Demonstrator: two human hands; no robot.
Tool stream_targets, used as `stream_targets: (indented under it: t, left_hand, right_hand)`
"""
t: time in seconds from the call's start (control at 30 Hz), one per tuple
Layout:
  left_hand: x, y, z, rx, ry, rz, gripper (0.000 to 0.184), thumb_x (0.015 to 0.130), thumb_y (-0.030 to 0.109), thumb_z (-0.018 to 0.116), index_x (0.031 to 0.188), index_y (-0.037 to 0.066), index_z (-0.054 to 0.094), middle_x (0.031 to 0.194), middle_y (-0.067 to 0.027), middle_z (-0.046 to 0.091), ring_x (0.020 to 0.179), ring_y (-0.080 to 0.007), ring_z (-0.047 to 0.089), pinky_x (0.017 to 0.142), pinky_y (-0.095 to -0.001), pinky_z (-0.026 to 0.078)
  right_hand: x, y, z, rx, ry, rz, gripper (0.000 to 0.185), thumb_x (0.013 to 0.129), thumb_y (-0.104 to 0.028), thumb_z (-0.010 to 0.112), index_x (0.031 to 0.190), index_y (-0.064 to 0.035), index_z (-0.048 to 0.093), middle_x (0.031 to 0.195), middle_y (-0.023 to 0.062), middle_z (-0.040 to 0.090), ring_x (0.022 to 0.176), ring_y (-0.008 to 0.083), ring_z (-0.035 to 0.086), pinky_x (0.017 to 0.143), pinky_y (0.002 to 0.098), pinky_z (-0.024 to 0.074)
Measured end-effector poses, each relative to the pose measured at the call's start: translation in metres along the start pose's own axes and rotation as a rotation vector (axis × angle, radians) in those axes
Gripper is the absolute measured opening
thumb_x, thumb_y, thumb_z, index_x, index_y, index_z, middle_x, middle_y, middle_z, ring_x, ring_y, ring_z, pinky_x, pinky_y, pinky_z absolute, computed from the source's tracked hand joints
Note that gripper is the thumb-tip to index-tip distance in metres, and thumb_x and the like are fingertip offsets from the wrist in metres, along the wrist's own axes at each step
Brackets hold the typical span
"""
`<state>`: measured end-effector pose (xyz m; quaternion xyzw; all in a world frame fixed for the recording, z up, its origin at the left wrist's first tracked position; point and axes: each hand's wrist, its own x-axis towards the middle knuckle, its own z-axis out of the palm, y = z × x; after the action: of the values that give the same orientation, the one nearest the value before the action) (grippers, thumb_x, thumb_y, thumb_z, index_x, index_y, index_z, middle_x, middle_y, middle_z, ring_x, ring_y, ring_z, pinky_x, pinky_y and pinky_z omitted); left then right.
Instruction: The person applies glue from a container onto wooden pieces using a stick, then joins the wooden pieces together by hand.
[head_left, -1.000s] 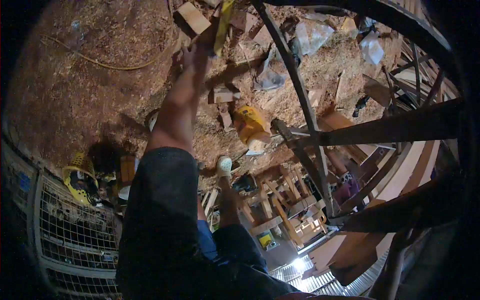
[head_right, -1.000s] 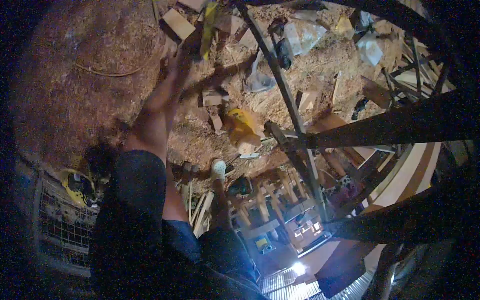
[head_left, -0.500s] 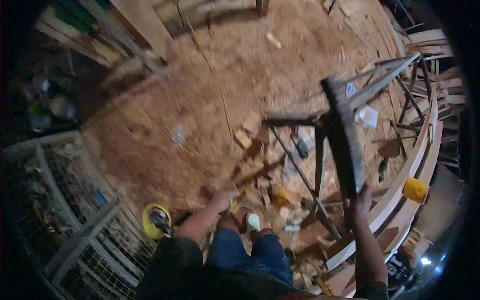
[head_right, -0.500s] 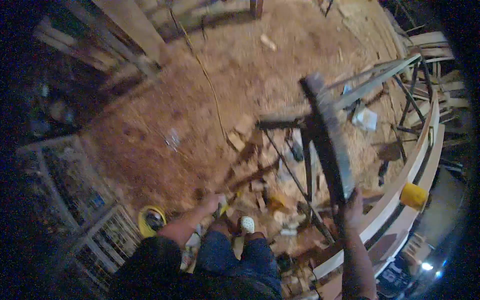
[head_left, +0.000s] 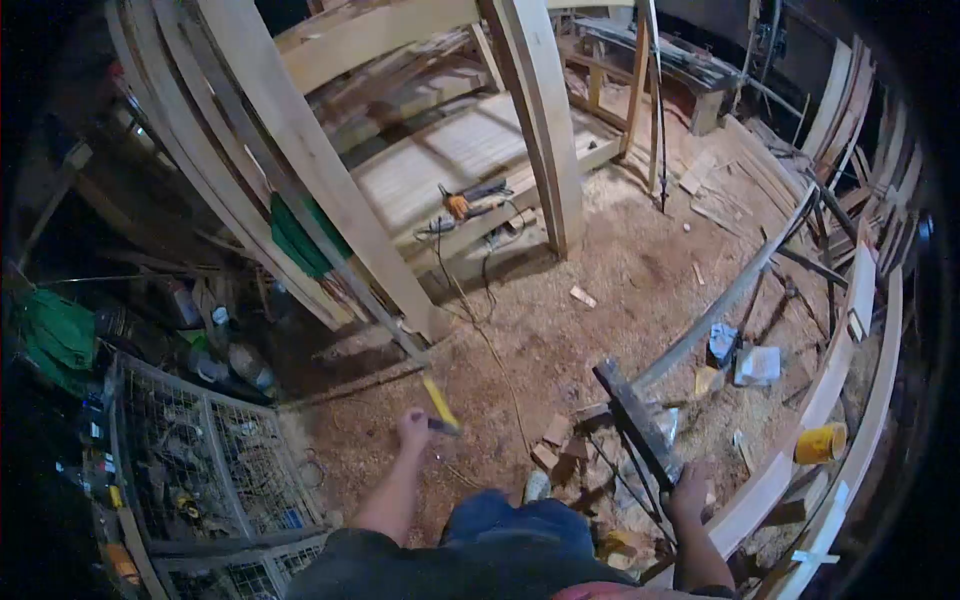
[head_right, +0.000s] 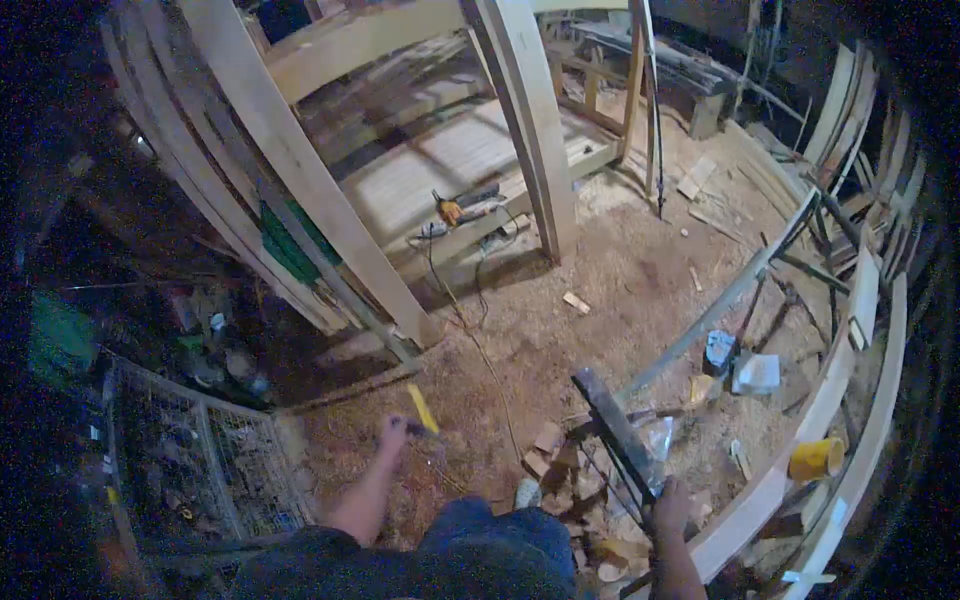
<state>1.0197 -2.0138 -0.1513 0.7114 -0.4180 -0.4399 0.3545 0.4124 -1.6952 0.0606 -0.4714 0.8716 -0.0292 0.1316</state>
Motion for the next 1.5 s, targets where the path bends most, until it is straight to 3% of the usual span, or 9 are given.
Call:
stream_targets:
  t: [0.17, 0.2, 0.23, 0.37, 0.53, 0.73, 1.07, 1.3, 1.5]
  left_hand:
    - [0.069, 0.363, 0.008, -0.597, 0.091, 0.29, 0.007, 0.1, 0.01, 0.066, 0.104, 0.009, 0.06, 0.087, 0.0009, 0.059, 0.07, -0.011, 0.059, 0.058, -0.0269, 0.053]
    - [0.056, 0.436, -0.001, -0.708, 0.092, 0.278, 0.01, 0.1, 0.012, 0.069, 0.107, 0.01, 0.061, 0.1, -0.0012, 0.059, 0.085, -0.0139, 0.061, 0.063, -0.0307, 0.058]
    - [0.07, 0.483, -0.012, -0.675, 0.069, 0.392, 0.013, 0.101, 0.012, 0.067, 0.108, 0.007, 0.059, 0.097, -0.0026, 0.06, 0.075, -0.0127, 0.062, 0.062, -0.0278, 0.059]
    - [0.162, 0.648, -0.039, -0.781, 0.177, 0.831, 0.03, 0.097, 0.007, 0.072, 0.124, 0.003, 0.06, 0.112, -0.0077, 0.064, 0.09, -0.0163, 0.066, 0.066, -0.0296, 0.062]
    - [0.303, 0.817, -0.105, -0.295, 0.487, 1.149, 0.04, 0.087, 0.017, 0.083, 0.121, 0.003, 0.067, 0.104, -0.0077, 0.073, 0.09, -0.0186, 0.07, 0.081, -0.0342, 0.057]
    - [0.409, 0.996, -0.153, -0.071, 0.587, 1.379, 0.028, 0.09, 0.037, 0.079, 0.107, 0.014, 0.08, 0.098, -0.0105, 0.08, 0.088, -0.0237, 0.075, 0.082, -0.0383, 0.057]
    - [0.506, 1.083, -0.142, 0.999, 0.33, 1.231, 0.027, 0.096, 0.041, 0.071, 0.114, 0.023, 0.081, 0.11, -0.0113, 0.079, 0.101, -0.0298, 0.075, 0.092, -0.0438, 0.057]
    - [0.554, 1.088, -0.142, 1.213, 0.154, 1.119, 0.022, 0.094, 0.033, 0.076, 0.112, 0.02, 0.08, 0.11, -0.0125, 0.078, 0.101, -0.0322, 0.074, 0.092, -0.0442, 0.057]
    - [0.572, 1.056, -0.132, 1.144, 0.19, 1.209, 0.027, 0.091, 0.031, 0.08, 0.113, 0.017, 0.077, 0.113, -0.0125, 0.077, 0.105, -0.0301, 0.073, 0.094, -0.0431, 0.056]
  right_hand:
    - [0.026, -0.006, 0.006, -0.071, -0.22, 0.23, 0.084, 0.072, -0.028, 0.084, 0.141, 0.0019, 0.047, 0.155, 0.0372, 0.039, 0.134, 0.0483, 0.05, 0.112, 0.0513, 0.0446]
    - [0.034, -0.001, 0.02, -0.224, -0.186, 0.179, 0.074, 0.075, -0.031, 0.083, 0.133, 0.004, 0.055, 0.142, 0.0353, 0.053, 0.129, 0.0486, 0.055, 0.11, 0.0523, 0.0466]
    - [0.043, 0.014, 0.038, -0.16, -0.11, 0.284, 0.068, 0.075, -0.032, 0.083, 0.129, 0.0033, 0.058, 0.134, 0.0334, 0.057, 0.124, 0.0478, 0.058, 0.107, 0.0525, 0.0483]
    - [0.061, -0.009, 0.044, -0.161, -0.02, 0.489, 0.064, 0.08, -0.035, 0.08, 0.129, 0.0008, 0.06, 0.124, 0.0273, 0.064, 0.118, 0.0461, 0.061, 0.101, 0.0541, 0.0511]
    - [0.056, -0.144, -0.046, 0.151, 0.116, 0.721, 0.069, 0.075, -0.026, 0.087, 0.131, 0.0022, 0.058, 0.128, 0.0263, 0.062, 0.119, 0.0475, 0.058, 0.104, 0.055, 0.0477]
    - [0.068, -0.23, -0.046, 0.01, 0.329, 0.572, 0.063, 0.072, -0.028, 0.085, 0.122, 0.001, 0.059, 0.116, 0.0272, 0.063, 0.111, 0.047, 0.059, 0.097, 0.0539, 0.0482]
    - [0.133, -0.32, -0.034, 0.333, 0.098, 0.45, 0.048, 0.075, -0.024, 0.084, 0.112, 0.002, 0.067, 0.107, 0.0254, 0.07, 0.1, 0.0433, 0.068, 0.088, 0.0476, 0.0556]
    - [0.129, -0.315, 0.036, 0.3, -0.001, 0.552, 0.045, 0.074, -0.023, 0.088, 0.108, 0.001, 0.071, 0.105, 0.021, 0.076, 0.1, 0.0325, 0.073, 0.088, 0.0431, 0.058]
    - [0.171, -0.37, -0.037, 0.343, -0.091, 0.546, 0.045, 0.078, -0.018, 0.086, 0.114, 0.0002, 0.068, 0.104, 0.0197, 0.076, 0.098, 0.0337, 0.074, 0.087, 0.0434, 0.058]
